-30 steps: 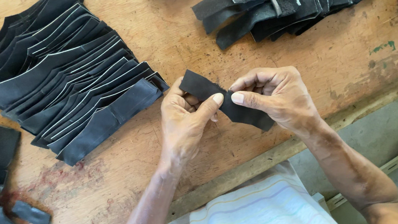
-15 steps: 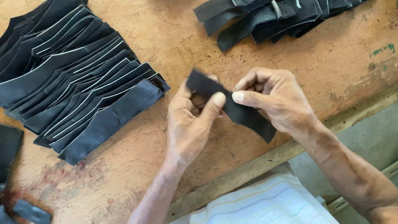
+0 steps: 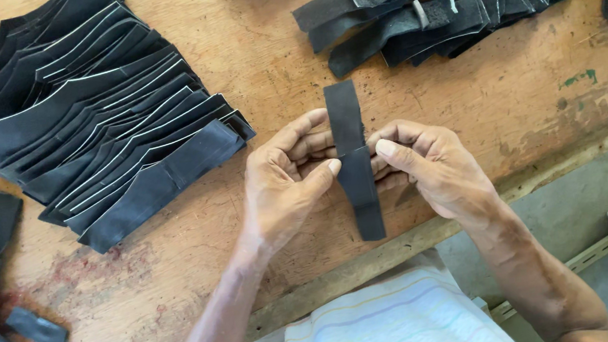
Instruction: The person repeatedly picks up small black rubber pieces from a stack, folds or bends them by hand, and places them into a separate pile on the table. The process continues throughout the clip with consistent hand movements.
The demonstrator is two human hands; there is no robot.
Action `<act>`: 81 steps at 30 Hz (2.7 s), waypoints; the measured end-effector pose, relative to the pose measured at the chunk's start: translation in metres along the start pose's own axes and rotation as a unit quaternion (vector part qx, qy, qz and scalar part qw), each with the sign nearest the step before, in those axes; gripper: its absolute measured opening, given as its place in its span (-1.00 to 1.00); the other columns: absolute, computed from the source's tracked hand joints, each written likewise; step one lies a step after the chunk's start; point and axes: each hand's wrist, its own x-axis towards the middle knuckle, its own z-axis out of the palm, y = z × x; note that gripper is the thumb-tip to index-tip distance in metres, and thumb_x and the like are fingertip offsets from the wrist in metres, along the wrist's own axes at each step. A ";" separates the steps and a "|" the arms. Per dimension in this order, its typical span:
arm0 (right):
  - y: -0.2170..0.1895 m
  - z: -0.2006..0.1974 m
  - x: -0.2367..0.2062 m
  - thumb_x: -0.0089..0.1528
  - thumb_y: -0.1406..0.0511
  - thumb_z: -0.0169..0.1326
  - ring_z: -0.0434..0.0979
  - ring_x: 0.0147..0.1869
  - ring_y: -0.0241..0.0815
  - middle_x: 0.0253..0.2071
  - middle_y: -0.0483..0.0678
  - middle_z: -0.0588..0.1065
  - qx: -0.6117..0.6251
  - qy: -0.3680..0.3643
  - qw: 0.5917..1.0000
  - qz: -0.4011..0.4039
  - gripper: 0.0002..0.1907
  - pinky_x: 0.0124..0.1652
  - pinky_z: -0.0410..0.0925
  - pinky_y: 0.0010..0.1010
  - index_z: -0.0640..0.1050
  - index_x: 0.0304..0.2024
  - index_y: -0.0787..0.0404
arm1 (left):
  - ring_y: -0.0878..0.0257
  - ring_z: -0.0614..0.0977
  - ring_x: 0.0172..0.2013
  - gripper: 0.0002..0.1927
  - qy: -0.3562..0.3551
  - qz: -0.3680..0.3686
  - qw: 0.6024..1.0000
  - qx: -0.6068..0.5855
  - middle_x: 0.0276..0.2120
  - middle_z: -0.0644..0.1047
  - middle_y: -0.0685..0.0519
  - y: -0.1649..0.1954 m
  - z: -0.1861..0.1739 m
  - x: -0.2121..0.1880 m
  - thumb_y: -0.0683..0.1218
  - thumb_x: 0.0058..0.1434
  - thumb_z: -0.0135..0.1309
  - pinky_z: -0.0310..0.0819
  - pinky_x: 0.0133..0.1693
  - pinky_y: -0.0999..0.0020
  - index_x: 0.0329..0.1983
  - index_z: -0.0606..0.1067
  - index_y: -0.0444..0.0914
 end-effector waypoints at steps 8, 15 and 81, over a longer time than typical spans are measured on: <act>0.000 0.007 0.002 0.25 0.46 0.18 0.63 -0.08 -0.24 -0.13 0.07 0.57 -0.044 -0.026 0.998 -0.038 -0.73 -0.15 0.60 -0.41 0.51 -0.01 0.43 | 0.16 0.63 0.10 -0.43 0.007 -0.011 0.997 0.075 0.18 0.55 -0.21 0.007 0.002 0.000 -0.38 0.29 -0.05 0.58 0.06 0.36 0.40 0.27 -0.43; 0.000 0.011 0.004 0.25 0.46 0.17 0.62 -0.07 -0.24 -0.10 0.03 0.53 -0.032 -0.007 0.999 -0.031 -0.74 -0.16 0.63 -0.35 0.50 -0.02 0.42 | 0.17 0.64 0.09 -0.38 0.003 -0.027 0.998 0.053 0.22 0.52 -0.20 0.009 0.001 0.001 -0.44 0.22 -0.28 0.61 0.04 0.36 0.40 0.26 -0.42; -0.015 0.100 0.011 0.20 0.52 0.24 0.61 -0.24 -0.45 -0.24 -0.13 0.62 -0.259 -0.066 0.937 -0.223 -0.82 -0.33 0.50 -0.66 0.65 -0.15 0.28 | 0.15 0.69 -0.18 -0.68 0.130 0.082 0.855 0.495 -0.14 0.64 0.01 0.115 -0.032 -0.120 -0.21 0.13 0.26 0.61 -0.14 0.26 -0.04 0.54 -0.21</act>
